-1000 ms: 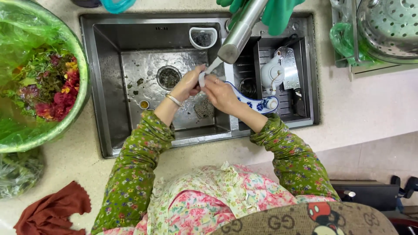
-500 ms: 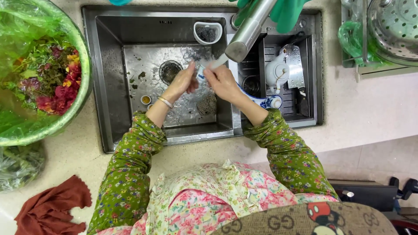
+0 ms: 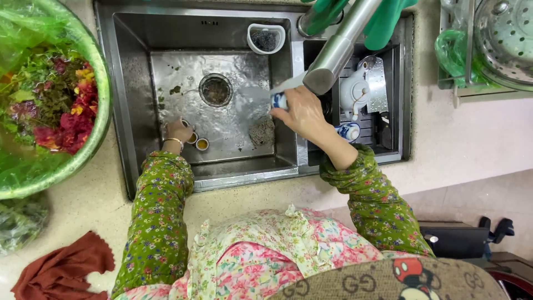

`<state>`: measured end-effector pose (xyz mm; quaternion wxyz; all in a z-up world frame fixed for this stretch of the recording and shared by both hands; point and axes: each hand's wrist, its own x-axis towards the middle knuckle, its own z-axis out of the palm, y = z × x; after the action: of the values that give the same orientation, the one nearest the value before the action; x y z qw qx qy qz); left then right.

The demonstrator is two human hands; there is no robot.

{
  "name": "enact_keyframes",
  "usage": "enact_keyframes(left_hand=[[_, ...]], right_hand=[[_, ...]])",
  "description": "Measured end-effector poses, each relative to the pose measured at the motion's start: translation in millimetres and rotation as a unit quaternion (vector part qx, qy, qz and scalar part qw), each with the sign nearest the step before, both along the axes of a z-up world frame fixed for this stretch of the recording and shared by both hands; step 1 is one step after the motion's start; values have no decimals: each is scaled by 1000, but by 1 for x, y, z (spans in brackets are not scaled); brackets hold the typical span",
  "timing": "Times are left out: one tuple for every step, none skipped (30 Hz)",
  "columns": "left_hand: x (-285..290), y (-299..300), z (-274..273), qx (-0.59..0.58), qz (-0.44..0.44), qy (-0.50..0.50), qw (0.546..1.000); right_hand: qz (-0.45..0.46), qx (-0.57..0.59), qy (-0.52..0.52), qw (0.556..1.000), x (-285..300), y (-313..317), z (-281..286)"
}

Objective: Washing a teapot and small tea cups in a kitchen sink.

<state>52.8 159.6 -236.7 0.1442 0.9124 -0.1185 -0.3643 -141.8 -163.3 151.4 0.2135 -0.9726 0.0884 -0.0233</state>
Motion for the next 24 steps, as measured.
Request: enact_keyframes(left_hand=[[0,0,-3,-2,-6,0,1000],[-1,-1,-5,31,-4,14,999],[-3,-2,-8,64,-2,29,998],[-4,-10,-5,61,-7,29,998],[-7,-16,-3,-5,-22,-32,999],[-11,-21,0,-71,-37,-93,992],[-15,-46,33,-70,-37,-93,993],[-20,-70,66,-119,-69,-93,986],[-26,-93,100,-165,-99,-91,977],[-37,-117,108,-163,-98,-90,978],[-43,-145,117,-214,-122,-95,965],[-50,-173,127,-264,-146,-100,948],[-58,-192,149,-265,-145,-103,948],[-67,-211,171,-290,-78,36,953],[-74,-230,193,-310,-12,173,935],[-76,-237,200,-312,-12,169,935],[-80,-243,206,-368,61,253,893],[-84,-249,212,-418,133,332,835],[-82,-246,212,-419,133,330,835],[-81,-243,212,-444,162,388,791],[-80,-238,211,-464,191,443,742],[-78,-234,200,-465,192,441,743],[-77,-229,189,-476,192,442,736],[-76,-223,178,-488,193,442,728]], right_hand=[[-6,-2,0,1000,-9,0,8],[-29,-29,-2,999,-19,1,17],[-51,-56,-2,997,-29,1,26],[-57,-59,-2,997,-44,-4,18],[-89,-74,18,993,-59,-9,11],[-122,-90,37,988,-74,-13,3],[-122,-89,38,988,-86,-16,-5],[-137,-103,57,984,-98,-18,-12],[-151,-116,78,979,-112,-19,-20],[-150,-115,80,979,-117,-15,-20],[-149,-143,75,976,-118,-14,-20],[-147,-171,69,972,-120,-14,-19],[-146,-172,67,972,-122,-15,-20],[-152,-174,78,970,-124,-16,-20],[-159,-177,88,967,-125,-17,-21],[-159,-178,84,967,-124,-20,-20],[-146,-175,98,969,-125,-21,-18],[-134,-172,112,970,-127,-23,-17],[-133,-172,109,970,-121,-21,-12],[-120,-182,44,975,-115,-19,-8],[-106,-190,-22,976,-110,-17,-4],[-104,-189,-24,976,-100,-18,-6],[-98,-84,-54,990,-92,-17,-9],[-89,22,-84,992,-83,-16,-13]])
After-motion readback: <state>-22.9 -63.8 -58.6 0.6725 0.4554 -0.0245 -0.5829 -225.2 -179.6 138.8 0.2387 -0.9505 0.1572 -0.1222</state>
